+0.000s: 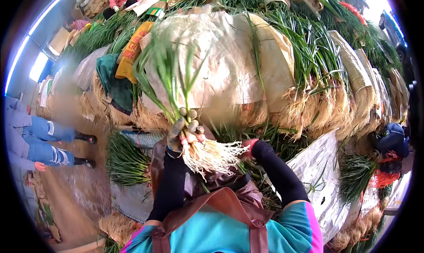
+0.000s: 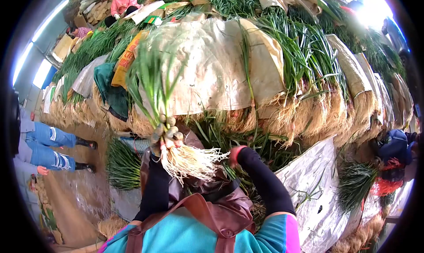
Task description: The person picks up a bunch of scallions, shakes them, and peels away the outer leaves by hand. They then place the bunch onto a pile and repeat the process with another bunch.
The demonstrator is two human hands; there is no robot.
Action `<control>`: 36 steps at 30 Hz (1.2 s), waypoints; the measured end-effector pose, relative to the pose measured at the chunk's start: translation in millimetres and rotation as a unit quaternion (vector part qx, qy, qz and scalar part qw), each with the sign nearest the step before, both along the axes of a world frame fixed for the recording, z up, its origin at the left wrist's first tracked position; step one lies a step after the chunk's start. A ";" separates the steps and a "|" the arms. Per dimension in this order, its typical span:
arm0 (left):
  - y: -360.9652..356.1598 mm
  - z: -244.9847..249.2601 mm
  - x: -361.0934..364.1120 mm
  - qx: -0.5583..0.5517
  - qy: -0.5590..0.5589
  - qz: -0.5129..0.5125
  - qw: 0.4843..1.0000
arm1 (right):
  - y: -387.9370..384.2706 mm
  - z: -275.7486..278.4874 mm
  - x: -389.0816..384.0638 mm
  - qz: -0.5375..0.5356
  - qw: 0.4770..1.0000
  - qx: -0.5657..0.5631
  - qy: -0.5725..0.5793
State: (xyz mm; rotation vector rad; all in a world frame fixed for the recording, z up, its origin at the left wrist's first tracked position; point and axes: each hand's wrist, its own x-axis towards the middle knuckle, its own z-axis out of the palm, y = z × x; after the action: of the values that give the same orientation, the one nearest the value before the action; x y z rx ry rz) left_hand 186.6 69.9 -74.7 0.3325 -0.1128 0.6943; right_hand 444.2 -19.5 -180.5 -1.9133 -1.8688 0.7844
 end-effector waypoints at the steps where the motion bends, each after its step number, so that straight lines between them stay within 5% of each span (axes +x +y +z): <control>1: -7.8 18.3 6.9 -0.052 0.003 0.017 0.999 | -5.0 20.0 6.7 0.079 0.995 0.037 0.044; 2: -4.3 16.0 14.7 -0.050 -0.001 0.014 0.999 | -6.3 30.6 15.5 0.159 0.981 0.072 0.086; 3: 1.4 10.0 22.8 -0.040 -0.016 -0.025 0.999 | 15.9 45.8 18.7 0.027 0.982 0.131 -0.131; 4: 4.2 2.9 30.0 -0.029 -0.029 -0.066 0.997 | 18.3 65.9 34.1 -0.179 0.967 0.180 -0.024; 5: 1.4 -5.8 35.3 -0.016 0.015 -0.070 0.997 | 28.5 84.6 35.5 -0.332 0.908 0.213 -0.140; 6: -5.7 -6.1 41.9 -0.067 0.037 -0.070 0.995 | 37.0 96.2 43.1 -0.375 0.891 0.166 -0.196; 9: -12.2 -18.3 56.6 -0.064 0.182 -0.012 0.981 | 37.1 93.5 42.2 -0.326 0.920 0.129 -0.178; 10: -14.2 -11.4 59.3 -0.037 0.270 0.003 0.962 | 23.1 105.2 25.4 -0.294 0.946 0.133 -0.010; 11: -3.1 -31.8 57.7 -0.033 0.272 -0.054 0.960 | 21.4 86.6 14.8 -0.243 0.931 0.260 -0.084; 12: 5.4 -53.3 54.5 -0.033 0.275 -0.109 0.955 | 19.0 52.6 5.3 -0.207 0.907 0.330 0.159; 13: 0.2 -56.3 62.5 -0.043 0.262 -0.086 0.960 | -0.7 98.6 -19.3 -0.167 0.936 0.300 -0.076; 16: -13.8 -33.2 62.6 -0.055 0.212 -0.109 0.970 | -21.1 97.9 -47.2 -0.136 0.960 0.224 0.100; 17: -30.7 -8.2 67.6 -0.032 0.268 -0.034 0.962 | -23.9 99.6 -47.1 -0.213 0.916 0.173 0.294; 19: -30.5 -22.4 67.8 -0.069 0.119 -0.025 0.990 | -31.1 108.0 -30.0 -0.301 0.732 0.143 0.594; 20: -31.9 -19.2 67.9 -0.084 0.085 -0.017 0.993 | -30.9 92.7 -12.4 -0.318 0.734 0.173 0.575; 22: -30.6 -19.1 63.9 -0.043 0.069 0.005 0.997 | -42.6 94.8 18.1 -0.189 0.939 0.101 0.267; 23: -28.6 -18.8 58.7 -0.043 0.075 -0.001 0.996 | -42.8 100.0 35.9 -0.191 0.939 0.105 0.267; 24: -26.5 -17.5 54.7 -0.042 0.082 -0.007 0.996 | -37.8 110.0 58.0 -0.281 0.937 0.169 0.120; 26: -30.3 -3.7 54.9 -0.062 0.101 -0.012 0.993 | -28.4 131.8 103.3 -0.427 0.843 0.271 -0.184; 28: -20.9 -16.1 56.2 0.027 0.041 -0.088 0.995 | -13.7 138.3 140.8 -0.493 0.792 0.196 -0.303; 30: -29.8 1.0 60.9 -0.063 0.093 -0.056 0.992 | -7.3 137.1 149.9 -0.489 0.799 0.188 -0.295; 32: -25.7 -2.3 66.3 -0.057 0.030 -0.092 0.994 | -3.6 135.8 139.1 -0.467 0.796 0.218 -0.318; 34: -19.4 -10.4 77.5 -0.006 0.154 -0.051 0.987 | -9.1 149.9 94.6 -0.445 0.812 0.217 -0.310; 36: -31.8 14.3 96.7 -0.011 0.149 -0.082 0.985 | -23.1 158.5 39.5 -0.413 0.833 0.253 -0.267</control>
State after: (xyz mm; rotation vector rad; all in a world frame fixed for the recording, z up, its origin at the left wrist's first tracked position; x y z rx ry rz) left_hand 283.3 38.1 -60.4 0.3965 0.1505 0.4760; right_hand 483.7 -42.6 -22.0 -2.3487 -1.0520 -0.5142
